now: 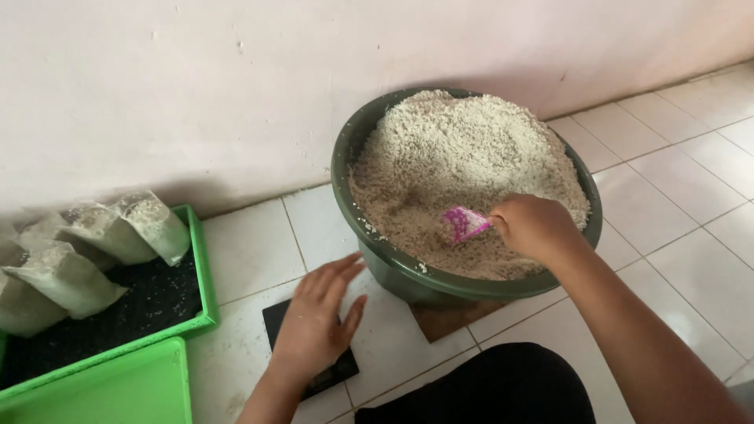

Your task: Filling and weighing small plastic bags with cookies or ingredients from a large container.

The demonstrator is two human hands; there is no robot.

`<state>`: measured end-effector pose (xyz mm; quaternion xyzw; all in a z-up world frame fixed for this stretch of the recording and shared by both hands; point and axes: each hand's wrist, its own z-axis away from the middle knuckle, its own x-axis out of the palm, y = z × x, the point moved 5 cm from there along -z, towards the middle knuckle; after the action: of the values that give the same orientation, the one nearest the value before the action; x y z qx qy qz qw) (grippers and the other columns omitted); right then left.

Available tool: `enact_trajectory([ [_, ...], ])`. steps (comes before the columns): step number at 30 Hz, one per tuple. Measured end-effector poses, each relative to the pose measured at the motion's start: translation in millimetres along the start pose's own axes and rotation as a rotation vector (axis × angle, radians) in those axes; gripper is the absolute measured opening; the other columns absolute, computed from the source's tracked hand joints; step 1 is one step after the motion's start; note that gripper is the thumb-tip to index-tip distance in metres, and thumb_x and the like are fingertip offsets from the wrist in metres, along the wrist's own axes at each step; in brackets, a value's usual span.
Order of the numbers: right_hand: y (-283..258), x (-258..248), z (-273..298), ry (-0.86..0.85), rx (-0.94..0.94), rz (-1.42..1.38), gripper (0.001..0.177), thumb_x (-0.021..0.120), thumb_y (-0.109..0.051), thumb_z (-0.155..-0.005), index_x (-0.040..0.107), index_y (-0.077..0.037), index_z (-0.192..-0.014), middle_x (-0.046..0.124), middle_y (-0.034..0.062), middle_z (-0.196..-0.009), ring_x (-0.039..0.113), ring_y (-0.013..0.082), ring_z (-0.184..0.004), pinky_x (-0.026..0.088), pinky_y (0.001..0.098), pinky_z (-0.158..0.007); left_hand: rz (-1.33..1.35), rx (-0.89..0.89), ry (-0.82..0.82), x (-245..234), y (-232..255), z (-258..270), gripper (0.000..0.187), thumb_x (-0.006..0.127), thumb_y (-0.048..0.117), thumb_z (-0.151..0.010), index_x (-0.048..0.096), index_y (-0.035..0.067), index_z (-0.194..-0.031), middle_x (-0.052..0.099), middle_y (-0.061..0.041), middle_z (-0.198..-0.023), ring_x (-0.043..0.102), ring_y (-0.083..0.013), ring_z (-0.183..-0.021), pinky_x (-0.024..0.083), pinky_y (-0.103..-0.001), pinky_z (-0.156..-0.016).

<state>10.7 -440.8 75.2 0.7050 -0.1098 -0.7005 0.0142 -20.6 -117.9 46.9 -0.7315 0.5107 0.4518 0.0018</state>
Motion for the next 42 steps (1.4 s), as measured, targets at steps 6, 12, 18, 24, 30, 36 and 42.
enact_trajectory([
  [6, -27, 62, -32, -0.218, -0.188, -0.169, 0.016, 0.055, -0.014, -0.098, 0.068, -0.014, -0.088, 0.071, 0.0013, -0.082, 0.062, 0.0109, -0.062, 0.056, 0.0199, -0.057, -0.142, 0.14, -0.129, 41, 12, 4, 0.06, 0.064, 0.02, -0.086, 0.045, 0.011, -0.142, 0.038, -0.007, -0.155, 0.048, -0.0253, -0.129, 0.036, -0.042, -0.105],
  [12, -26, 62, -24, -0.318, -0.077, 0.009, 0.016, 0.053, -0.019, -0.095, 0.066, -0.02, -0.103, 0.07, 0.0021, -0.081, 0.066, 0.0169, -0.067, 0.056, 0.0315, -0.064, -0.122, 0.082, -0.143, 42, 16, 2, 0.059, 0.062, 0.023, -0.089, 0.045, 0.012, -0.144, 0.037, -0.006, -0.155, 0.04, -0.0255, -0.139, 0.03, -0.045, -0.112],
  [18, -41, 68, -22, -0.357, -0.101, -0.142, 0.015, 0.053, -0.01, -0.092, 0.059, -0.01, -0.105, 0.068, 0.0109, -0.088, 0.066, 0.0256, -0.071, 0.055, 0.0395, -0.068, -0.191, 0.091, -0.189, 56, 18, 0, 0.063, 0.064, 0.023, -0.086, 0.042, 0.013, -0.144, 0.037, -0.007, -0.156, 0.042, -0.0264, -0.138, 0.032, -0.047, -0.111],
  [24, -6, 59, -12, -0.286, -0.039, -0.331, 0.018, 0.05, -0.011, -0.096, 0.067, -0.016, -0.098, 0.07, 0.0007, -0.074, 0.056, 0.0122, -0.054, 0.046, 0.0253, -0.054, -0.267, 0.08, -0.183, 43, 5, 2, 0.06, 0.059, 0.031, -0.091, 0.04, 0.016, -0.147, 0.029, -0.006, -0.16, 0.033, -0.0224, -0.144, 0.023, -0.043, -0.118],
  [30, 6, 33, 3, -0.259, 0.065, -0.429, 0.026, 0.046, -0.018, -0.098, 0.068, -0.017, -0.111, 0.077, 0.0008, -0.084, 0.059, 0.014, -0.051, 0.044, 0.0278, -0.053, -0.112, 0.0, -0.082, -7, -2, -7, 0.033, 0.07, 0.015, -0.08, 0.063, 0.008, -0.112, 0.065, -0.004, -0.126, 0.065, -0.023, -0.108, 0.046, -0.041, -0.1],
  [36, 7, 28, 8, -0.213, 0.108, -0.542, 0.022, 0.051, -0.021, -0.099, 0.071, -0.016, -0.107, 0.074, 0.0015, -0.073, 0.055, 0.0139, -0.047, 0.037, 0.0276, -0.049, -0.092, -0.175, -0.153, -44, -25, -2, 0.03, 0.07, 0.012, -0.077, 0.067, 0.015, -0.107, 0.074, 0.004, -0.106, 0.071, -0.0188, -0.081, 0.055, -0.034, -0.071],
  [42, 5, 18, 14, -0.194, 0.126, -0.465, 0.023, 0.053, -0.021, -0.096, 0.07, -0.018, -0.111, 0.076, 0.0022, -0.075, 0.056, 0.0156, -0.047, 0.039, 0.0291, -0.049, -0.067, -0.633, -0.621, -29, -84, 42, 0.026, 0.066, 0.028, -0.084, 0.069, 0.031, -0.11, 0.069, 0.018, -0.117, 0.07, -0.0124, -0.086, 0.057, -0.029, -0.077],
])
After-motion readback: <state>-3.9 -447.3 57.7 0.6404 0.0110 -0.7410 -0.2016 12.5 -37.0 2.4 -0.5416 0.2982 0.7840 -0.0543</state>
